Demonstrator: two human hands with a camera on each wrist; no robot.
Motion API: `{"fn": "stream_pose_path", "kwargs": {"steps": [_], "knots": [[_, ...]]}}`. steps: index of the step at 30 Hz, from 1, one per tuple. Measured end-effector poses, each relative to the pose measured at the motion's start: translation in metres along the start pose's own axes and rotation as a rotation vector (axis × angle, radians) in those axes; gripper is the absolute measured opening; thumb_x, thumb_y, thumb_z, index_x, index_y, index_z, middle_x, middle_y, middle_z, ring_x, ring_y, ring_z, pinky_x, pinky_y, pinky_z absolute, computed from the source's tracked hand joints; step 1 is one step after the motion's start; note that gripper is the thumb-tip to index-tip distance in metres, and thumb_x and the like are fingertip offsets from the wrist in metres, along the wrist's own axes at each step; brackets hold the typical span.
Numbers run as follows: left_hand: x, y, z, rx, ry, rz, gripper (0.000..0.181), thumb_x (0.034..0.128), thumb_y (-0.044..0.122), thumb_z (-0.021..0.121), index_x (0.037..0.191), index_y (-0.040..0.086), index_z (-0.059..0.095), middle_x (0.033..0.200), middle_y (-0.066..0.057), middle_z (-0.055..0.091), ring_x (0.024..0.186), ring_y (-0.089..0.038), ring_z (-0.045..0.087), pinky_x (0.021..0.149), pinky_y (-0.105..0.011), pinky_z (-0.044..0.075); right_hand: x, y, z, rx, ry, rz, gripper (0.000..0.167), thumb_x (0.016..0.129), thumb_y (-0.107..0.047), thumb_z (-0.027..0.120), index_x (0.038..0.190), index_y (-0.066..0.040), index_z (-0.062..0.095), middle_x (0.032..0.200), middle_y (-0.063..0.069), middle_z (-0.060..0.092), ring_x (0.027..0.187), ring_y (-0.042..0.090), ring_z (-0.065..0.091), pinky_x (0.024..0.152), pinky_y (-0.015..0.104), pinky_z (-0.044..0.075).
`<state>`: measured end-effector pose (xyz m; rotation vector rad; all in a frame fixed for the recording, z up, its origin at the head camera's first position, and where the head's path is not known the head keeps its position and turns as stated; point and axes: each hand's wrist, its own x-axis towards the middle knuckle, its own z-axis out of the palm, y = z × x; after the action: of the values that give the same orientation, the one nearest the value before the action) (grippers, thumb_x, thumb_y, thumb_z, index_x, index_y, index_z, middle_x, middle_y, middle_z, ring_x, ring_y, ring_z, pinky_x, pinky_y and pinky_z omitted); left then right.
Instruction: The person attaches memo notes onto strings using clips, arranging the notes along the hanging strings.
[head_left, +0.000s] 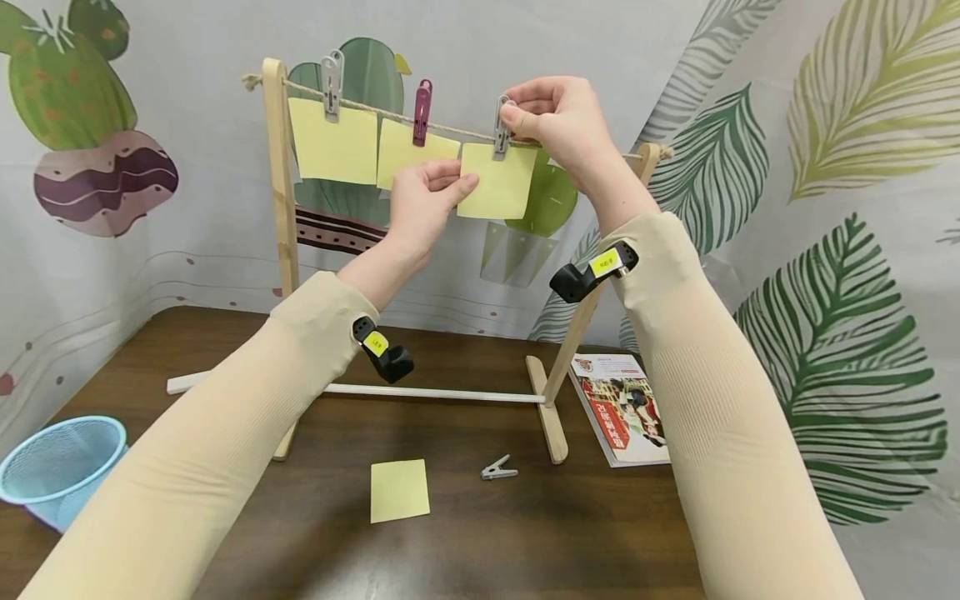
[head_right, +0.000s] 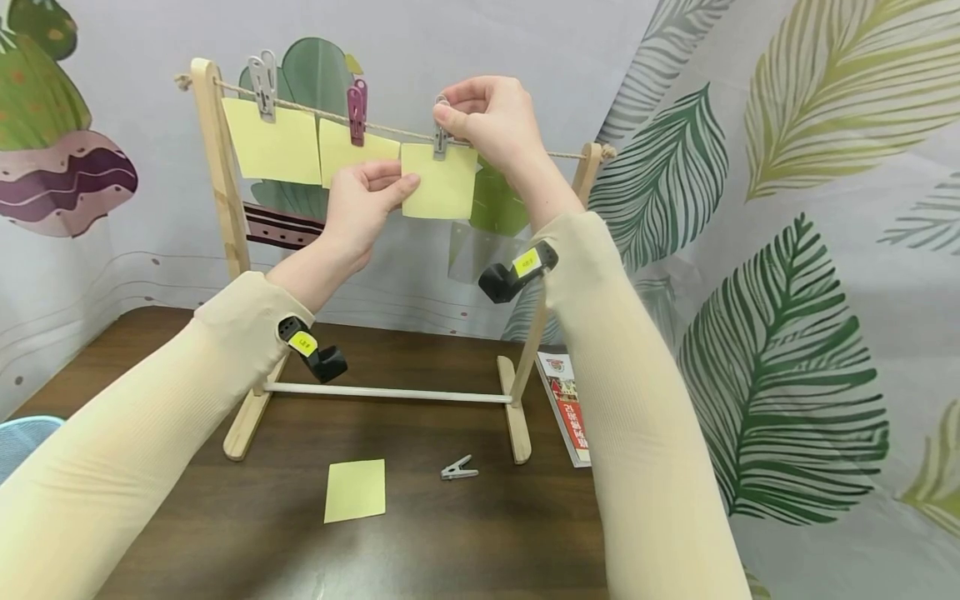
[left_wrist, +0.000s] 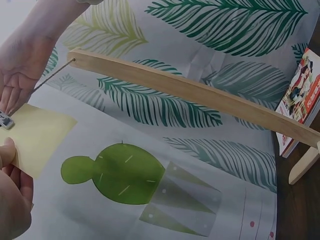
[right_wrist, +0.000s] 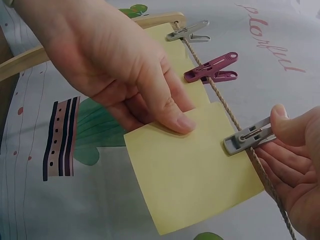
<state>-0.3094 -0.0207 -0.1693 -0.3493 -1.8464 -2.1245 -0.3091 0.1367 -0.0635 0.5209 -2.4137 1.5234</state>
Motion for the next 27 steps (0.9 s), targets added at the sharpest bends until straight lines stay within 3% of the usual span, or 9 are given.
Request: {"fn": "stream_pose_path", "kwargs": {"steps": [14, 27], "knots": [[-0.0037, -0.0013, -0.0022, -0.018, -0.016, 0.004, 0.034, 0.0901, 0.013, 0.071, 0.120, -0.002, 0.067, 0.120, -0.017, 0.069, 0.104, -0.014, 0.065, 0.091, -0.025, 0.050, -0.0012, 0.0045, 0.0009, 0.085, -0.006, -0.031, 0.038, 0.089, -0.010, 0.072, 0.125, 0.000, 0.064, 0.091, -0.002, 0.071, 0.089, 0.010, 0.066, 0.091, 0.027, 0.052], [-0.0060, -0.0091, -0.0069, -0.025, -0.009, 0.006, 0.034, 0.0890, 0.011, 0.072, 0.120, -0.002, 0.067, 0.119, -0.017, 0.069, 0.101, -0.013, 0.066, 0.092, -0.026, 0.052, -0.0021, 0.0048, 0.0004, 0.048, 0.038, -0.047, 0.040, 0.089, -0.011, 0.072, 0.127, -0.002, 0.064, 0.117, 0.008, 0.071, 0.105, 0.012, 0.066, 0.094, 0.023, 0.050]]}}
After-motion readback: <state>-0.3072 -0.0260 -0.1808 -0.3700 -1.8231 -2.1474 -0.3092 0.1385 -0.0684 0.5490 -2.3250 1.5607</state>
